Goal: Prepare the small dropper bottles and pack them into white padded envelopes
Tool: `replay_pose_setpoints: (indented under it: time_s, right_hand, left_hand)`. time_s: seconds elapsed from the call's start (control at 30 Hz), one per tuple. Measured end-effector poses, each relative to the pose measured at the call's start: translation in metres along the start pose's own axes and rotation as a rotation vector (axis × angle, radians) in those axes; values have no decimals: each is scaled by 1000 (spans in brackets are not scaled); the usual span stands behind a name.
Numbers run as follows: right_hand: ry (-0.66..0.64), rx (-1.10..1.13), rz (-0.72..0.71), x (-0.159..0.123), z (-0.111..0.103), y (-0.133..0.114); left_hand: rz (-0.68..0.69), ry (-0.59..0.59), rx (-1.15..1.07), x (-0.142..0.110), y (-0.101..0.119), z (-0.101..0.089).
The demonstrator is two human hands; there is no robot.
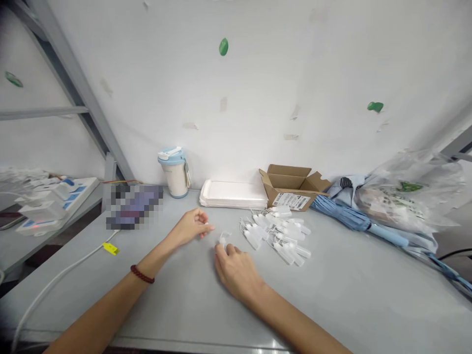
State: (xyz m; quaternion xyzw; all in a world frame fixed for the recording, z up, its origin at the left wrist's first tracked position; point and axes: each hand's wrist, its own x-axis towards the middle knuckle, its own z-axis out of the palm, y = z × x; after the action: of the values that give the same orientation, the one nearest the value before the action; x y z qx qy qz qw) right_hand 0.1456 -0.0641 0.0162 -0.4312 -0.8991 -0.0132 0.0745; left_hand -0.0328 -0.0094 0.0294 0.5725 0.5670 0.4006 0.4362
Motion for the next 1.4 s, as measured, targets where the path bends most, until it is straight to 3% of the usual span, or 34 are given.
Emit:
replay_pose_setpoints:
  time_s: [0.1, 0.2, 0.37, 0.53, 0.73, 1.03, 1.27, 1.4]
  right_hand:
    - [81, 169, -58, 4, 2, 20]
    - [121, 512, -77, 4, 5, 32]
    - [32, 1043, 90, 1, 1, 33]
    - [-20, 1432, 176, 3, -11, 36]
    - [-48, 1577, 212, 5, -24, 42]
    - [-118, 1723, 217, 5, -18, 41]
    - [-138, 2076, 285, 3, -14, 37]
    - [-166, 2161, 310, 3, -14, 36]
  left_hand:
    - [-41, -133, -115, -4, 1, 4]
    - [-82, -240, -176, -6, -1, 7]
    - [-121, -337, -376, -9, 0, 12]
    - [-143, -344, -445, -12, 8, 11]
    - [-119, -327, -443, -14, 10, 11]
    - [-73, -295, -313, -16, 13, 15]
    - [5, -259, -451, -17, 11, 20]
    - [72, -241, -500, -18, 13, 23]
